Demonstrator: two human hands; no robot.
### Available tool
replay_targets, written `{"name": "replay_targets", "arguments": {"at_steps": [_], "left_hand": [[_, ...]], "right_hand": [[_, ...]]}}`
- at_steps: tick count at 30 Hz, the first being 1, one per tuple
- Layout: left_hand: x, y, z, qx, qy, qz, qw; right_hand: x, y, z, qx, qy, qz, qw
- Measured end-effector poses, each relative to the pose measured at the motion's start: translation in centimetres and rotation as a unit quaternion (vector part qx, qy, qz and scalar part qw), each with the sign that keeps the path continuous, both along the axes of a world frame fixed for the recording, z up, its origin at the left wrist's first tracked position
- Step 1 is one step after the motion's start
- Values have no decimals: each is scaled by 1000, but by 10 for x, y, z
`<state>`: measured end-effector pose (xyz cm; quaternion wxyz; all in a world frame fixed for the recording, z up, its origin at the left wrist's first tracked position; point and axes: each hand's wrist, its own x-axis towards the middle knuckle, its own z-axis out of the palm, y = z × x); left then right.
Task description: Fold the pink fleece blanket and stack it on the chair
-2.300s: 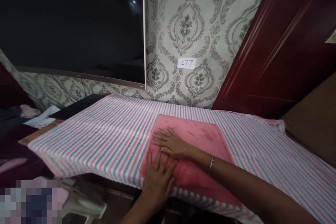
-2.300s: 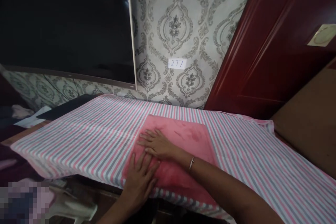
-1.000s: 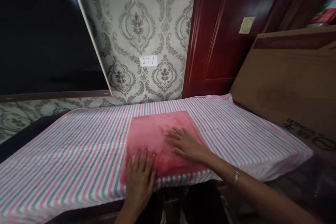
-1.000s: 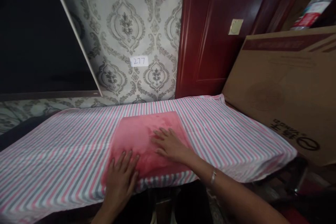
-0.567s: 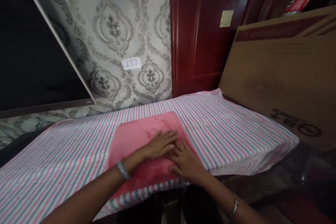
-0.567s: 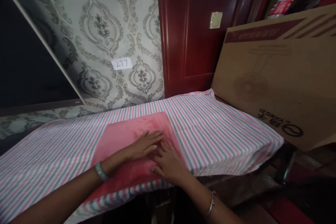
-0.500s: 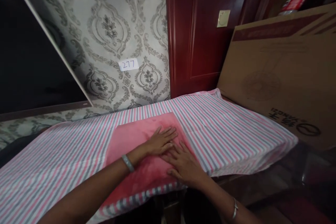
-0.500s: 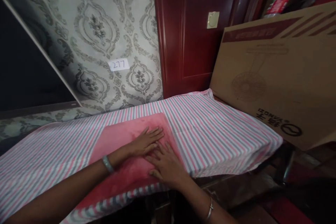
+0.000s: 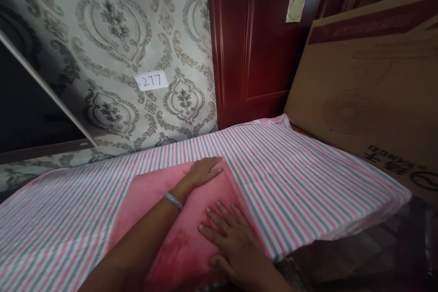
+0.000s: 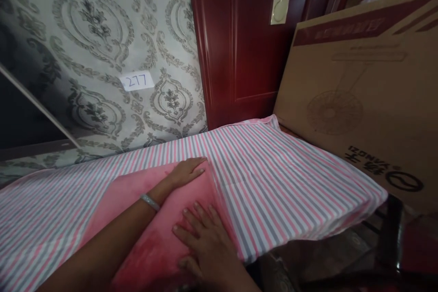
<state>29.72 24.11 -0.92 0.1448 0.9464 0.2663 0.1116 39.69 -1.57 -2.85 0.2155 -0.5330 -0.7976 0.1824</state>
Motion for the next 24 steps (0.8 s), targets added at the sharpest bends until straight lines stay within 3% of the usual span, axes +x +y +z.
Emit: {"name": "replay_targets", "arguments": {"at_steps": [4,9,12,17,21,24], "left_hand": [[-2,-5,-3,6,-5,5,1000],[-4,-8,0,23,0,10,1000],[0,-13,8,29,23,16,999],[-6,-30,31,81,105,88,987],[-62,-45,47,89,137,133,978],[-135,-63,47,77,131,184,971]], "right_hand": [[-1,2,-4,-11,-6,-5,1000],[0,2,-6,29,-20,-2,999],[1,2,-6,59,-42,-3,997],[3,3,-11,104,-76,-6,992],[19,4,-18,167,7,-17,986],[38,7,-21,201,129,-116,964]]}}
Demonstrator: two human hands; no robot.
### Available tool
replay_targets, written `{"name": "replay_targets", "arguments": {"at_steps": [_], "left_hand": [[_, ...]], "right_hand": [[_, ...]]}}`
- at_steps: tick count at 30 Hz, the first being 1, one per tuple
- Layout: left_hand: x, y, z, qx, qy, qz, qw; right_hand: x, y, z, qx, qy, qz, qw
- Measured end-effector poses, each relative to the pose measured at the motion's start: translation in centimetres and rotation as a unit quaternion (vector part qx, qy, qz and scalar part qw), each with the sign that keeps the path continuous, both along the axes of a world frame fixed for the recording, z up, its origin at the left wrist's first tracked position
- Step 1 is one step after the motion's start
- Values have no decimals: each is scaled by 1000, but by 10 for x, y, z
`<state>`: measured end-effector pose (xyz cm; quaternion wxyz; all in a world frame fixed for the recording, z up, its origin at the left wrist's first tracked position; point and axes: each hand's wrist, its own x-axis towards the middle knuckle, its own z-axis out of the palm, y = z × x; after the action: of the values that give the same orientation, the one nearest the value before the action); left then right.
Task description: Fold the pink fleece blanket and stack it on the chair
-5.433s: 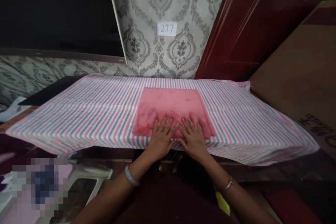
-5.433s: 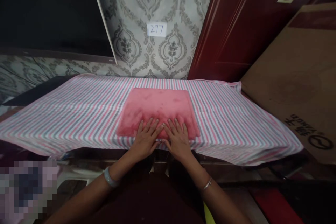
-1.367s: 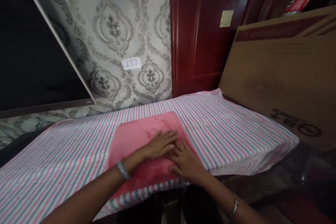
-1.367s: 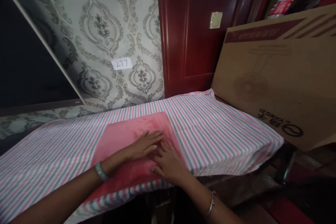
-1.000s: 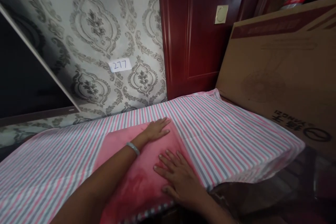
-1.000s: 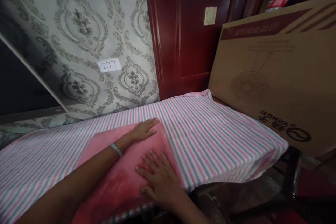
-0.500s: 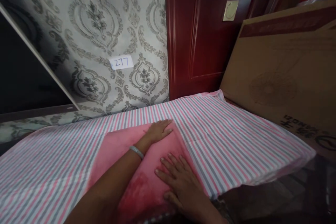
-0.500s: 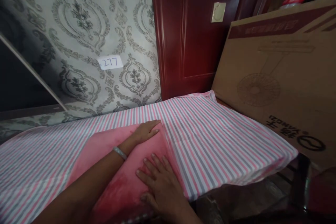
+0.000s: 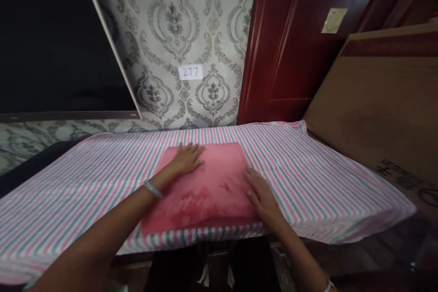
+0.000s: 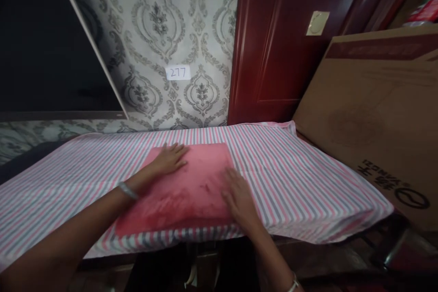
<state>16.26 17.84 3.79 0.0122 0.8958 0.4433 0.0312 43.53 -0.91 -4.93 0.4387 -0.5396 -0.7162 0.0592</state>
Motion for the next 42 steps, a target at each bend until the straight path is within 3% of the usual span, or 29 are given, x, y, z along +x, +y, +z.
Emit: {"name": "replay_targets", "arguments": {"at_steps": [3,5,7,10,12,16,19,22,25,28,30,33,39,42], "left_hand": [[-73,-28,-12,-26,-109,73,991],[-108,-53,-24,-55,-234,137,961],[-129,-80,-37,-113,-369,210,898],[-136,-118,-52,-212,-510,271,789],[-132,-133,-57,-230,-540,281,759],[-120,-136,-58,-202,-526,302,769],[-113,-131,-55,-208,-543,263,770],[-109,-134,-50,-271,-587,194,738],[-109,-145,-47,-289,-606,199,713],[-113,-154,-52,-250,-583,210,744],[-116,-157,-59,-230,-567,198,766],[-117,-156,-71,-211,-570,179,774],[-114,-156,-79,-215,-630,160,729],[-114,-159,-77,-202,-633,160,731]], "right_hand": [[16,3,-3,-47,142,-80,985],[20,4,-7,-115,220,-107,963],[20,4,-10,-170,263,-122,942],[18,4,-13,-204,284,-134,927],[17,6,-12,-221,295,-132,920],[20,11,-9,-255,306,-127,908],[22,13,-4,-272,311,-122,902],[21,12,2,-280,310,-94,904],[18,7,8,-283,320,-103,898],[17,3,8,-294,349,-116,882],[20,3,3,-308,357,-114,874],[26,4,-9,-315,337,-118,880],[37,-4,-31,-307,317,-137,887],[43,-7,-39,-284,303,-149,897]]}}
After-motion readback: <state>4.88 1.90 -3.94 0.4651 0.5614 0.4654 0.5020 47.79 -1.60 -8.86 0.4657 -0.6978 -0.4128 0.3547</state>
